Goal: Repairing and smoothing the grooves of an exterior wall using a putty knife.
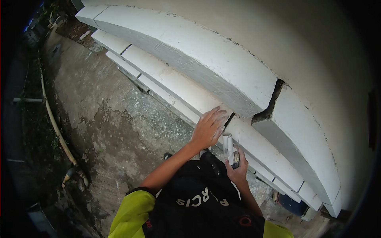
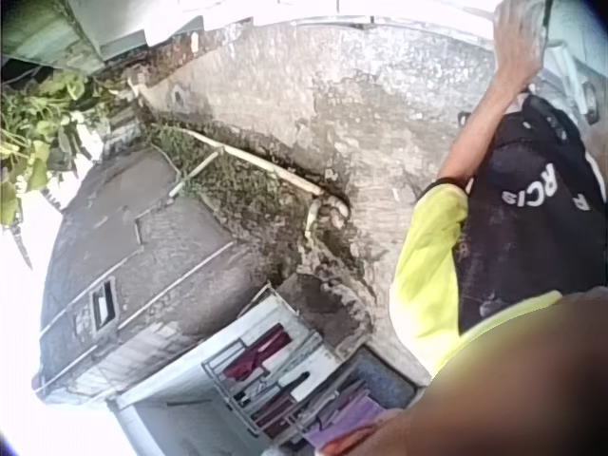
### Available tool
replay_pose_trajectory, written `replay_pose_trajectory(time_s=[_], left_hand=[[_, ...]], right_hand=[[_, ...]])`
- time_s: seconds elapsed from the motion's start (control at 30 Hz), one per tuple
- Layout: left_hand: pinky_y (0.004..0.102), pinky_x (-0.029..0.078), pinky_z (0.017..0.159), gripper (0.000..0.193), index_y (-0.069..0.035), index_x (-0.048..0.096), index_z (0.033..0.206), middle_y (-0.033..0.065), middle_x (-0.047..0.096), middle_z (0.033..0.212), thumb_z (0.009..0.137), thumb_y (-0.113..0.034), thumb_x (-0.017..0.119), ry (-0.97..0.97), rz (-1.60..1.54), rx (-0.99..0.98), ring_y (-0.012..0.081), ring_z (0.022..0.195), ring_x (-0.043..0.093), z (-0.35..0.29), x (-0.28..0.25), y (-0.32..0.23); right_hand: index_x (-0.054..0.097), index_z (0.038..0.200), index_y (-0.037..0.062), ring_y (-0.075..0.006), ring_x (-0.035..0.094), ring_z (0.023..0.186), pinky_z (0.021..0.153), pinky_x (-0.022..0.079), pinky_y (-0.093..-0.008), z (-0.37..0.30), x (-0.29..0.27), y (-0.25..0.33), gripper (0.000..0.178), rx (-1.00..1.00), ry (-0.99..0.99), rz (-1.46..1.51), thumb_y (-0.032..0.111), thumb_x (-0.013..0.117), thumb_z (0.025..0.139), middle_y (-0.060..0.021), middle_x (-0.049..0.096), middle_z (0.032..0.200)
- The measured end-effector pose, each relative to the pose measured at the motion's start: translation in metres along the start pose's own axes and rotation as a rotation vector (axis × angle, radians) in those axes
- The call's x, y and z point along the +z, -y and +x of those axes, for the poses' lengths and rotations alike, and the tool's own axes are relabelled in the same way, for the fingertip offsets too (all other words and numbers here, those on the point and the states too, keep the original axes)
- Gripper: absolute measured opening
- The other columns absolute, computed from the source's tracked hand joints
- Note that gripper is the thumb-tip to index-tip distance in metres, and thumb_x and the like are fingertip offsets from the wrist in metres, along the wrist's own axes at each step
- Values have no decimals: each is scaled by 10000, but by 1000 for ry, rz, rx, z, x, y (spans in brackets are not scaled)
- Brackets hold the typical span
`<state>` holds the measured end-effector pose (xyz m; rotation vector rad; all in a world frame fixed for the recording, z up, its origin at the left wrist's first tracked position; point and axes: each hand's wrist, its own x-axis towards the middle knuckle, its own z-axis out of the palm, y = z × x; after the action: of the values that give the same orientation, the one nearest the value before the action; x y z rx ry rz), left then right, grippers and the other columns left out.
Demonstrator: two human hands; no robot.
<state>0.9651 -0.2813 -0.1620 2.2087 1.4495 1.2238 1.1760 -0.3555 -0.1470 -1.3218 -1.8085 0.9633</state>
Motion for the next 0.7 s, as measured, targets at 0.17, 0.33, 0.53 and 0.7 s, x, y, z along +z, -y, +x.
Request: replay_pose_trajectory(time_s=[0.17,0.33,0.53,0.7], left_hand=[[418,198,1217,669,-84,367,1492,88,273,1605,907,-325,582,337,332,231,272,1497,208,-5,12,14],[412,191,1220,745,-76,303,1525,94,235,1619,911,-401,573,307,522,-13,279,1502,191,-10,-48,62],[459,216,1198,759,-13,307,1506,151,291,1587,924,-425,565,-10,760,-253,335,1466,266,-14,-124,157],[492,205,1193,818,114,288,1460,295,264,1549,933,-452,555,-314,667,-352,405,1442,274,35,-114,159]], right_hand=[[479,1312,-47,-178,568,680,652,482,-320,-2,-16,-3,565,-113,-150,-68,12,705,797,-102,582,793],[481,1310,-41,-171,570,708,666,480,-315,7,-15,-6,565,-116,-169,-45,8,705,794,-118,592,821],[476,1315,-34,-169,575,704,669,479,-312,14,-7,-8,561,-159,-160,-19,6,697,801,-102,592,800],[453,1327,-56,-227,601,922,868,483,-352,18,-1,-12,562,-70,-116,110,-4,665,809,-155,601,1007]])
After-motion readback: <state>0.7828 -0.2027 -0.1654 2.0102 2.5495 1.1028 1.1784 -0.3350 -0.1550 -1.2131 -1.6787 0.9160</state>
